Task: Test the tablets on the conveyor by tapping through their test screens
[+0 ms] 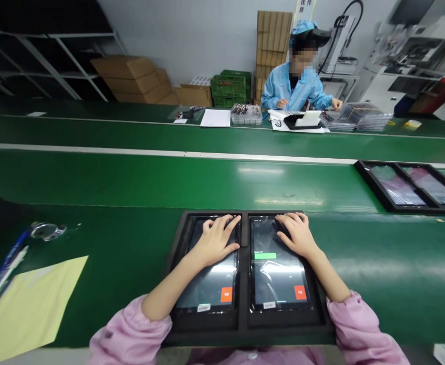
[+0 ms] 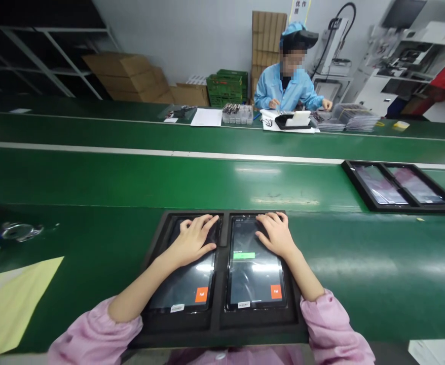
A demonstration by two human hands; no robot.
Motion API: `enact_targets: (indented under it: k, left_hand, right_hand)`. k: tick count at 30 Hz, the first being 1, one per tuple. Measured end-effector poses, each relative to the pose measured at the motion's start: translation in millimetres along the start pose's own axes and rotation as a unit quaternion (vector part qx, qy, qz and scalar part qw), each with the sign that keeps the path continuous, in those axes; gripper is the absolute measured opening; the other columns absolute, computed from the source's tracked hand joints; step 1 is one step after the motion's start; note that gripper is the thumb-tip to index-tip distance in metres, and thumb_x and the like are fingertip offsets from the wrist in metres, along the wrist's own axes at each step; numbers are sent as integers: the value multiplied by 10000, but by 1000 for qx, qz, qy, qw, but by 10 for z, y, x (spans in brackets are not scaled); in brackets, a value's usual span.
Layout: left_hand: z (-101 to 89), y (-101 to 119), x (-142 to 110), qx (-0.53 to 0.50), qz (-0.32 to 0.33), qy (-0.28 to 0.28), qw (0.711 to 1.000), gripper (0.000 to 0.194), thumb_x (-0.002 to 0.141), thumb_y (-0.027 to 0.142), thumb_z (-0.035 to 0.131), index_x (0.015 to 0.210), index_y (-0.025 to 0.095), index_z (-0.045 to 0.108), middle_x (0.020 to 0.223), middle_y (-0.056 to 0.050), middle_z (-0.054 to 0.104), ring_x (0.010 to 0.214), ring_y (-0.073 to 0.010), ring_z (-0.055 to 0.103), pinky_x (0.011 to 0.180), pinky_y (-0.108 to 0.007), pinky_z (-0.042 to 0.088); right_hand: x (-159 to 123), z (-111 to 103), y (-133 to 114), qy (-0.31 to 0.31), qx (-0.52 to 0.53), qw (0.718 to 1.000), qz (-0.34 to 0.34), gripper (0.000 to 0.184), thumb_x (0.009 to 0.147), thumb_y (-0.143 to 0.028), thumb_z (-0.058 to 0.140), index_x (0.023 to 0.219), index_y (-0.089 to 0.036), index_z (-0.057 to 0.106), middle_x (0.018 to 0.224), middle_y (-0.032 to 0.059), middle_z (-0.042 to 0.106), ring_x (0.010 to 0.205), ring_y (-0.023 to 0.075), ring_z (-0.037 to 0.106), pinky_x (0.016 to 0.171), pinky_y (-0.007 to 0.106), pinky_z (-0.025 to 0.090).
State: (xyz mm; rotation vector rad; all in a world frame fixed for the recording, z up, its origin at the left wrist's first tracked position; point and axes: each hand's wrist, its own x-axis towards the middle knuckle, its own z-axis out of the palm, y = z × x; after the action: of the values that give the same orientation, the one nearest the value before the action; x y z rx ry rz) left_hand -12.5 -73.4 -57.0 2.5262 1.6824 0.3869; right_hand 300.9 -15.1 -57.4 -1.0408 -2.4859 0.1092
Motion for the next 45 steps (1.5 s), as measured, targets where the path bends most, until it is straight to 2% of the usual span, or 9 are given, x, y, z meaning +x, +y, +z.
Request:
enact_targets:
  k: [5, 10, 14, 19, 25, 31, 36, 41, 45]
  left_hand:
    - [14, -4, 41, -9, 66, -20, 998, 741, 936, 605, 427, 1528, 195, 250, 1522, -196, 382, 1403, -371, 346, 1133, -631, 120]
    - [-30, 73, 85, 9, 106, -50, 993, 741, 916, 629, 456, 1511, 212, 315, 1490, -161, 443, 1334, -374, 437, 1121, -550, 218]
    - [-126, 46, 76, -5, 74, -27, 997, 581, 967, 545, 395, 1437, 208, 441, 1273, -134, 612, 1112, -273, 591, 979, -434, 358]
    - [-187, -70, 61, -13, -11, 43, 999, 424, 993, 435, 335, 1157, 203, 649, 1049, -96, 665, 967, -249, 603, 886, -430, 364]
    - [-192, -184, 62, -42, -45, 87, 994, 552, 1005, 427, 238, 885, 243, 744, 857, -52, 645, 827, -205, 593, 833, -424, 359]
    - [-182, -183, 54, -43, -51, 64, 996, 549, 992, 425, 271, 801, 256, 758, 875, -50, 655, 846, -209, 584, 905, -463, 352]
    - [-267, -225, 150, -66, -59, 122, 989, 603, 991, 493, 185, 856, 241, 716, 1119, -68, 667, 1065, -249, 571, 1030, -486, 313]
    - [-271, -251, 508, -133, -22, -5, 991, 674, 990, 484, 84, 867, 217, 690, 1126, -72, 649, 1007, -220, 603, 882, -372, 462]
    - [-213, -232, 654, -42, 7, -85, 995, 578, 990, 435, 179, 1016, 240, 722, 1148, -63, 650, 1001, -239, 602, 878, -388, 464]
  right_hand:
    - [9, 43, -4, -4, -24, 1000, 6, 280, 960, -293, 480, 1206, -189, 567, 1200, 97, 653, 1157, 286, 511, 992, 480, 272]
    - [-4, -4, 1, 15, 55, 998, -41, 214, 989, -282, 433, 1003, -191, 626, 898, 55, 689, 863, 216, 577, 896, 417, 331]
    - [-19, -45, 8, 58, 85, 994, -24, 288, 1015, -287, 389, 905, -191, 638, 795, 27, 660, 754, 186, 541, 850, 397, 323]
    - [-31, 4, 43, 103, 63, 987, 106, 418, 1004, -289, 349, 786, -213, 697, 791, 44, 589, 825, 209, 519, 827, 408, 308]
    - [-44, 91, 101, 92, 57, 984, 144, 388, 951, -255, 412, 761, -235, 750, 895, 68, 555, 909, 230, 506, 857, 426, 325]
    - [-52, 105, 113, 80, 52, 984, 147, 370, 946, -243, 427, 782, -242, 758, 920, 72, 563, 933, 237, 499, 874, 428, 335]
    - [-28, 97, 112, 95, 68, 979, 167, 405, 965, -267, 379, 773, -219, 732, 882, 72, 555, 884, 229, 526, 829, 388, 375]
    - [51, 65, 133, 54, 36, 958, 278, 465, 1003, -223, 217, 842, -166, 649, 821, 92, 556, 834, 242, 540, 798, 351, 422]
    - [146, -11, 140, -18, 6, 950, 312, 434, 1002, -195, 262, 820, -147, 653, 791, 117, 589, 871, 268, 546, 817, 347, 413]
